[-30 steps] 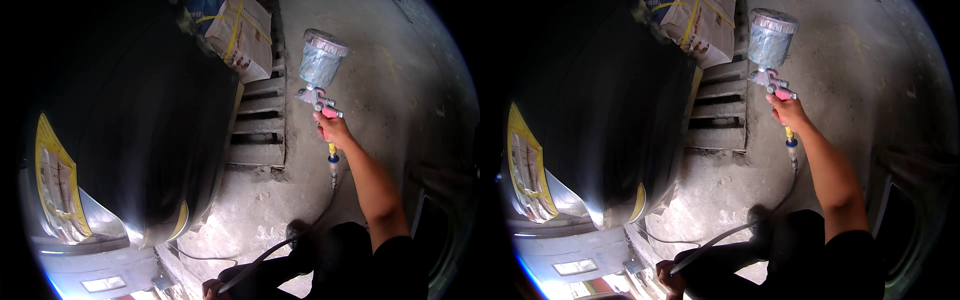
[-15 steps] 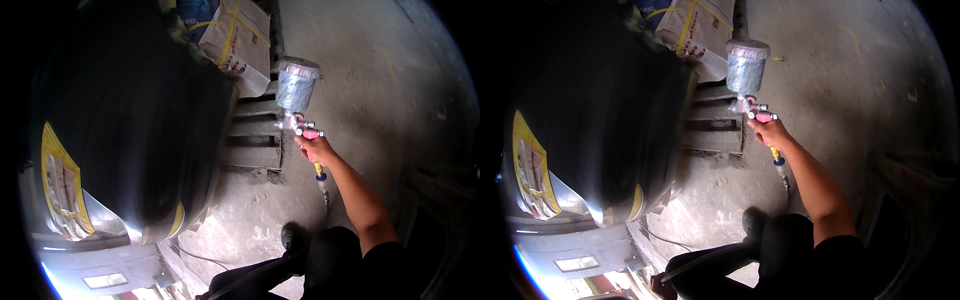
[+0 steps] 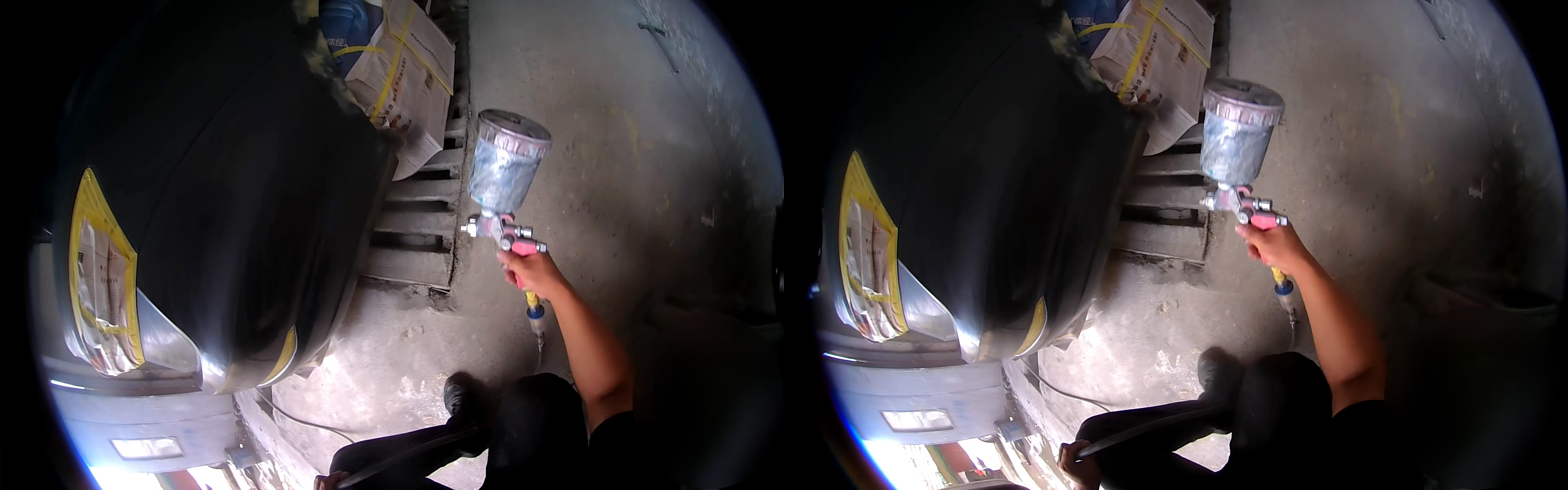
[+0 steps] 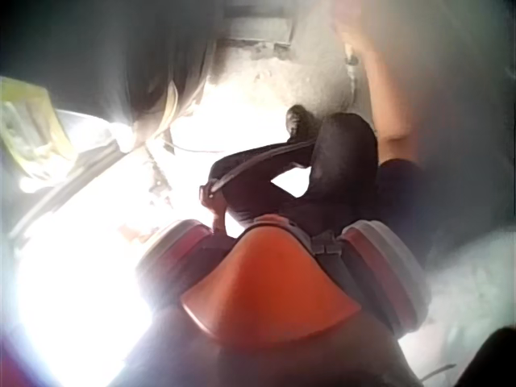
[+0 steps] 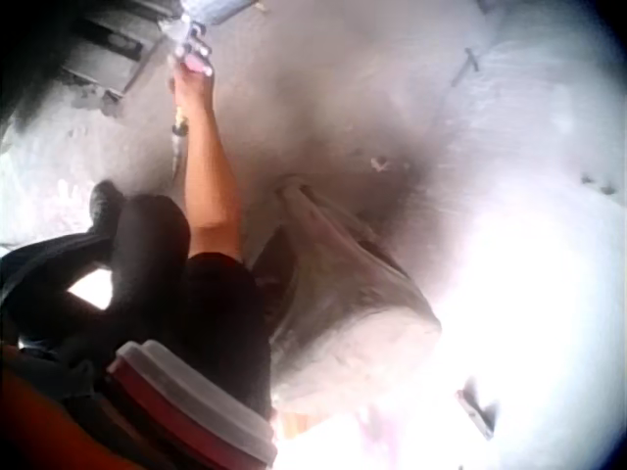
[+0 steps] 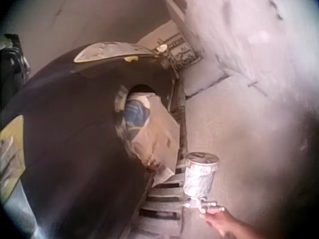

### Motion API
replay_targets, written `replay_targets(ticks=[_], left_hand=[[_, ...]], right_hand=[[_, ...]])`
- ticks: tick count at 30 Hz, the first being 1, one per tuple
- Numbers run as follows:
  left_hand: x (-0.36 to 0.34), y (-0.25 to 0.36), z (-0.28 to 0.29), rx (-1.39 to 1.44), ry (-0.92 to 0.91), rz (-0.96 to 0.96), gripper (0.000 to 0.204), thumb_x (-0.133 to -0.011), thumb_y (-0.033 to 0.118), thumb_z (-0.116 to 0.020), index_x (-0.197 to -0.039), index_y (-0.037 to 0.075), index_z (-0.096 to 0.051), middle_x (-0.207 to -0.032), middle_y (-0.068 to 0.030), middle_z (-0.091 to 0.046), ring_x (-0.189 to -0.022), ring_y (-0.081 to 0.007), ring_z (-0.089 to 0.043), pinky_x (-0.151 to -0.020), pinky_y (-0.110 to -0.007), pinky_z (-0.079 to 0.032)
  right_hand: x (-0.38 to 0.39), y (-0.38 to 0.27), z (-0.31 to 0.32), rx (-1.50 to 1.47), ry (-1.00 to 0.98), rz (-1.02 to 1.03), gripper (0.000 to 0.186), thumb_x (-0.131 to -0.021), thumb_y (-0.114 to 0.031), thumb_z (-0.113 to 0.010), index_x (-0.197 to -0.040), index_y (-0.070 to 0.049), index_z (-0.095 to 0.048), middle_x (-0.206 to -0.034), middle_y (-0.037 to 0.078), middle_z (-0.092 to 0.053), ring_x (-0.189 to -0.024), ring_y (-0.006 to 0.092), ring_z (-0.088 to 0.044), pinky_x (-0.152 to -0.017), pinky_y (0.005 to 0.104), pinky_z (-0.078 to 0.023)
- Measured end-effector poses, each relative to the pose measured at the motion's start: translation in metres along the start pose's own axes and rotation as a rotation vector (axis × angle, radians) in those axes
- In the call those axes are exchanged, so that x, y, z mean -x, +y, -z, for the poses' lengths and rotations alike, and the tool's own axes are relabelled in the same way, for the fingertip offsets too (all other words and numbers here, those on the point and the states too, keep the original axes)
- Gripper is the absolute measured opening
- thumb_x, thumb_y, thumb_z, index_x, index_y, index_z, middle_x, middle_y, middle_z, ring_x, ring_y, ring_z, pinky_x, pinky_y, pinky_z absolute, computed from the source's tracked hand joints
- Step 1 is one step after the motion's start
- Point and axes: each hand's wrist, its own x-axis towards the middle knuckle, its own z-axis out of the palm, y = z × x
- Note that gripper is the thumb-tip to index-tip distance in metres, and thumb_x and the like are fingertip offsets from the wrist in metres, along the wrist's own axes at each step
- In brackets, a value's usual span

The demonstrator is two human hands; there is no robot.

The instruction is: The person uses a spray gun to apply paint to the rear and side panels of a black car, then closes the trunk and continues spraying the rear exterior.

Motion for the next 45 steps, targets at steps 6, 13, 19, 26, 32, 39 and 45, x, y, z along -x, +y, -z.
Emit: replay_targets(ticks=[6,13,19,26,32,39,45], left_hand=[[0.002,-0.007,-0.007,-0.020,0.027,-0.105,0.008,-0.073,0.002,-0.066,-0.081,0.006,-0.065,-0.071,-0.0089,-0.060,-0.063,-0.0238,-0.057,-0.055,-0.033,-0.044],[-0.002,-0.005,-0.011,-0.057,0.128,-0.154,0.012,-0.068,0.001,-0.065,-0.077,0.007,-0.061,-0.065,-0.0079,-0.056,-0.059,-0.0265,-0.053,-0.054,-0.038,-0.041],[0.005,-0.014,-0.015,-0.011,0.111,-0.064,0.009,-0.072,0.002,-0.068,-0.080,0.006,-0.066,-0.071,-0.0096,-0.060,-0.063,-0.0250,-0.058,-0.056,-0.035,-0.045],[0.006,-0.005,-0.011,0.030,0.106,-0.027,0.011,-0.073,0.003,-0.071,-0.084,0.005,-0.068,-0.075,-0.0114,-0.063,-0.068,-0.0254,-0.062,-0.060,-0.035,-0.049],[0.003,0.001,-0.009,0.025,0.097,-0.039,0.009,-0.074,0.004,-0.069,-0.083,0.005,-0.068,-0.074,-0.0114,-0.063,-0.068,-0.0269,-0.060,-0.063,-0.037,-0.048],[0.007,0.000,-0.003,0.012,0.078,-0.014,0.011,-0.075,0.004,-0.060,-0.082,0.007,-0.069,-0.073,-0.0116,-0.062,-0.068,-0.0296,-0.058,-0.066,-0.039,-0.047],[0.007,-0.005,-0.006,-0.014,0.105,-0.107,0.009,-0.070,0.004,-0.065,-0.078,0.008,-0.063,-0.069,-0.0091,-0.058,-0.064,-0.0276,-0.054,-0.062,-0.038,-0.043]], right_hand=[[0.040,-0.024,-0.014,0.067,-0.240,-0.089,0.021,-0.087,-0.025,-0.064,-0.077,-0.008,-0.056,-0.059,-0.001,-0.054,-0.049,0.0073,-0.051,-0.042,0.0224,-0.037],[-0.023,-0.096,-0.006,0.081,0.354,0.099,0.027,-0.084,-0.033,-0.067,-0.087,-0.006,-0.060,-0.070,-0.002,-0.058,-0.052,0.0073,-0.051,-0.045,0.0217,-0.040],[-0.035,-0.115,-0.006,0.105,0.431,0.173,0.031,-0.082,-0.040,-0.068,-0.078,-0.011,-0.057,-0.061,-0.002,-0.053,-0.051,0.0063,-0.048,-0.041,0.0227,-0.035],[0.038,-0.072,-0.016,0.115,0.016,-0.022,0.022,-0.086,-0.028,-0.065,-0.084,-0.007,-0.059,-0.064,-0.001,-0.055,-0.052,0.0081,-0.053,-0.043,0.0241,-0.040],[0.013,-0.089,-0.013,0.005,-0.020,0.096,0.023,-0.085,-0.028,-0.067,-0.081,-0.007,-0.058,-0.062,-0.002,-0.054,-0.050,0.0075,-0.052,-0.043,0.0242,-0.041],[-0.037,-0.161,-0.022,0.163,0.436,0.237,0.024,-0.082,-0.030,-0.069,-0.081,-0.009,-0.057,-0.066,-0.002,-0.054,-0.049,0.0068,-0.049,-0.042,0.0225,-0.039],[-0.009,-0.142,-0.044,0.192,0.352,0.305,0.022,-0.084,-0.026,-0.067,-0.083,-0.007,-0.055,-0.064,-0.003,-0.052,-0.049,0.0067,-0.048,-0.043,0.0218,-0.039]])
